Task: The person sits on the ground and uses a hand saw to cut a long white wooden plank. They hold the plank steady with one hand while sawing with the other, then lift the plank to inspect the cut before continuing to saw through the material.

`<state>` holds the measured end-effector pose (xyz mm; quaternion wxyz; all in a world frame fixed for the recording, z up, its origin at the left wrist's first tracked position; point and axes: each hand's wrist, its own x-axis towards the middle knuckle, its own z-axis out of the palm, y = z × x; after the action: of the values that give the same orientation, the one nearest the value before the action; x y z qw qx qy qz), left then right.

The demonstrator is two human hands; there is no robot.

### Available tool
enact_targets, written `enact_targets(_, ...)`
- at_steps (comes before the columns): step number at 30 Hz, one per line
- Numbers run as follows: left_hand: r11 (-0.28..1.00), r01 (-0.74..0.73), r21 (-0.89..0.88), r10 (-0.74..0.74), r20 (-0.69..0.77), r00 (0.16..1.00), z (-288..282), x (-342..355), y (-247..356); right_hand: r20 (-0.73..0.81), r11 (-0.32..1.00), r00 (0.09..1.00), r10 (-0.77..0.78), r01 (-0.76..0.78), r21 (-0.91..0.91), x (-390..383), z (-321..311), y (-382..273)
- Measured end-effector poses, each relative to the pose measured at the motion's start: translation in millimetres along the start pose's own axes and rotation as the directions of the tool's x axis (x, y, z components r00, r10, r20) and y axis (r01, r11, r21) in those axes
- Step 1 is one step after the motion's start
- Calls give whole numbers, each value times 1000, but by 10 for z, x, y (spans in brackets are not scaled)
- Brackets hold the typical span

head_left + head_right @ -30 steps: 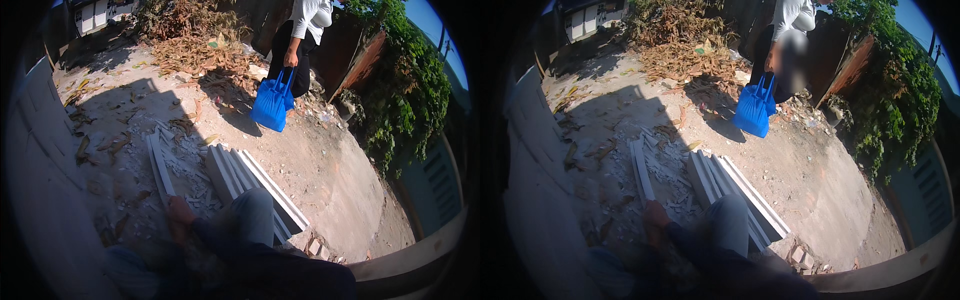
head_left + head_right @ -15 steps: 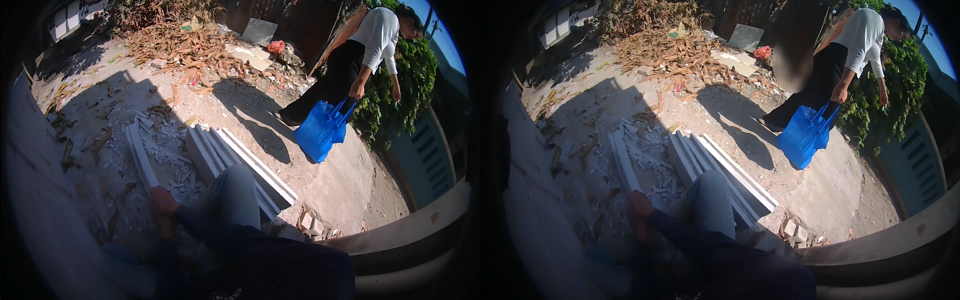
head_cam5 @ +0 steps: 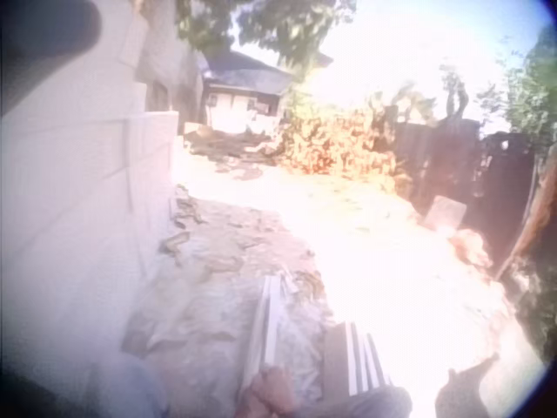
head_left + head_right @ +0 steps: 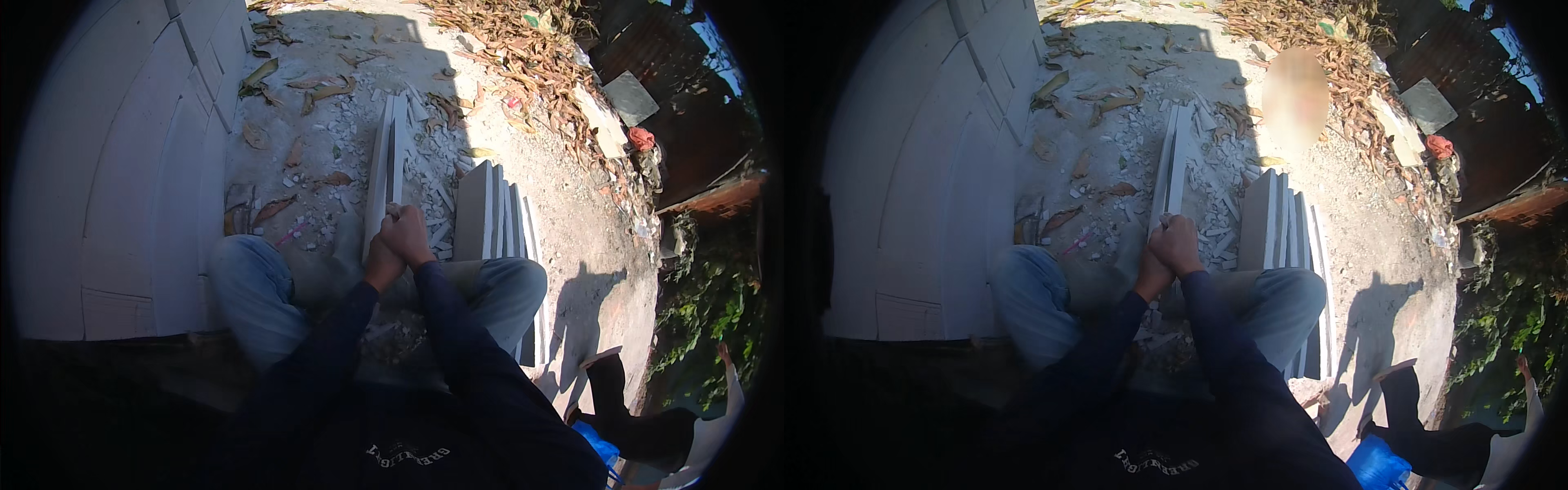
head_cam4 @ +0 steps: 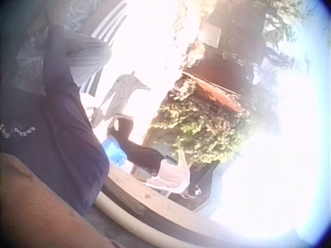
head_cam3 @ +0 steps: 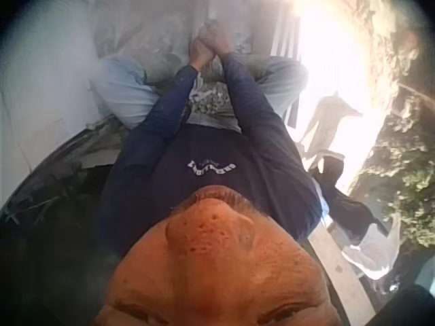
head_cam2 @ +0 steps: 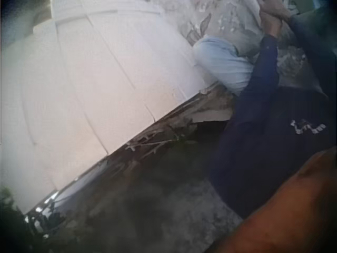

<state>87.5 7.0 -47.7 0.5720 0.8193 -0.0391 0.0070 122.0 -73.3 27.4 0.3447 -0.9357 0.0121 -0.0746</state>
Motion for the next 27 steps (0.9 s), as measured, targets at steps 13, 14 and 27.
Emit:
enact_targets(13, 980, 191, 59, -200, 331, 922, -198, -308, 430, 2, 995, 1000, -26, 26, 93, -413, -239, -128)
enact_targets(14, 966, 200, -165, -162, 222, 962, -149, -534, 415, 0, 996, 1000, -27, 27, 88, -457, -226, -113)
enact_targets(27, 994, 80, -70, -79, 23, 997, -266, -798, 434, -31, 984, 993, -118, 121, 132, -807, -90, -94)
